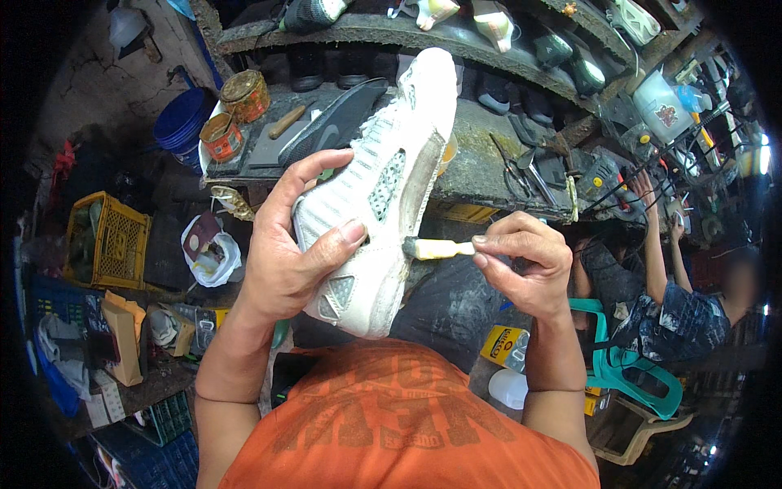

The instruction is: The person paints the upper and sole of a white sneaker with a small brush, repeatedly dipping the brush into a container of yellow liquid. They then place the shoe on a shelf and pick up a second sneaker to continue painting.

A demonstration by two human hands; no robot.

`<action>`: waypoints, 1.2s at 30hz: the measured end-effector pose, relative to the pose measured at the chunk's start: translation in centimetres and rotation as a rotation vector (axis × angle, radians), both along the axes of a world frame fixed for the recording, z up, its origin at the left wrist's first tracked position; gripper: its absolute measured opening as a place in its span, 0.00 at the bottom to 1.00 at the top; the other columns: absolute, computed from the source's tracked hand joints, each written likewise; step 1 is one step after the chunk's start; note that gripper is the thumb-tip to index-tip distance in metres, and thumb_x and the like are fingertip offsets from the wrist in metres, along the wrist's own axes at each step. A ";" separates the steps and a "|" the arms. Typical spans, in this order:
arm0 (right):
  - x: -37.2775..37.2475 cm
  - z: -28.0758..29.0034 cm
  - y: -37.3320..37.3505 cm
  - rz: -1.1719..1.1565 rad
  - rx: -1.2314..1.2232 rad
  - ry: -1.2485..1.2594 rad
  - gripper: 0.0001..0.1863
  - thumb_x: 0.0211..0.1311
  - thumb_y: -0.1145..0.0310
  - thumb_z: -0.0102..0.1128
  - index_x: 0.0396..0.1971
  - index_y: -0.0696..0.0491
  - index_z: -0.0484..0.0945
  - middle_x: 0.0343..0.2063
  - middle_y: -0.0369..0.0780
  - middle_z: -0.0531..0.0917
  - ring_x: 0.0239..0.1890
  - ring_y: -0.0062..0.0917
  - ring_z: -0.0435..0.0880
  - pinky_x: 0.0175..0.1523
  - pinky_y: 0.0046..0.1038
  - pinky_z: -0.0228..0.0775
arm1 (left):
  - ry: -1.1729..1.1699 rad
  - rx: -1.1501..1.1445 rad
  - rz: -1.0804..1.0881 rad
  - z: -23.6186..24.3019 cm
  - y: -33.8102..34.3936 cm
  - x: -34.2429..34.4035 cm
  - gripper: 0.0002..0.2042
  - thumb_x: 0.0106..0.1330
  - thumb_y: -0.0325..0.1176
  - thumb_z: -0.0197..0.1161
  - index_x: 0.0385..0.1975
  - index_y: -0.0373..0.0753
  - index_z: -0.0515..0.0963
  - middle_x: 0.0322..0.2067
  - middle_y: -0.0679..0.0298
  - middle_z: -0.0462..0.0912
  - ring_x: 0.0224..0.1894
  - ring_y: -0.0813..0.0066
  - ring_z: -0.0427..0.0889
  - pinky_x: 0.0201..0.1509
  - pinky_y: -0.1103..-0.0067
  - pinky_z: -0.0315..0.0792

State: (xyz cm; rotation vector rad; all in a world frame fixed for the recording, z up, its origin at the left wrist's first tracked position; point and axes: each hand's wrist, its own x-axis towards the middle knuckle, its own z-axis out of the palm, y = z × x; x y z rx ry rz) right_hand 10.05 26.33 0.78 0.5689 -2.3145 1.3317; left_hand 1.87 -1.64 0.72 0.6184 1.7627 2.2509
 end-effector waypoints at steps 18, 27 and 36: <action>0.3 -0.2 -0.1 -0.005 0.015 0.026 0.13 0.46 0.84 0.74 0.35 0.57 0.89 0.30 0.42 0.87 0.31 0.23 0.85 0.35 0.22 0.74 | 0.007 0.006 0.020 -0.3 0.3 -0.2 0.31 0.61 0.31 0.72 0.66 0.37 0.70 0.51 0.60 0.79 0.52 0.77 0.79 0.59 0.77 0.73; 0.7 0.0 -0.6 -0.044 0.084 0.063 0.12 0.49 0.80 0.74 0.37 0.56 0.90 0.28 0.39 0.86 0.28 0.22 0.85 0.32 0.23 0.74 | 0.034 0.014 0.049 0.0 0.6 -0.2 0.32 0.61 0.31 0.73 0.65 0.36 0.70 0.52 0.59 0.79 0.52 0.76 0.79 0.59 0.77 0.74; 0.9 0.6 -0.9 -0.041 0.148 0.088 0.15 0.45 0.82 0.74 0.36 0.56 0.90 0.27 0.40 0.85 0.27 0.23 0.83 0.31 0.23 0.71 | 0.074 -0.021 0.084 0.1 0.7 -0.3 0.31 0.61 0.30 0.74 0.65 0.36 0.71 0.53 0.59 0.79 0.53 0.76 0.79 0.59 0.77 0.74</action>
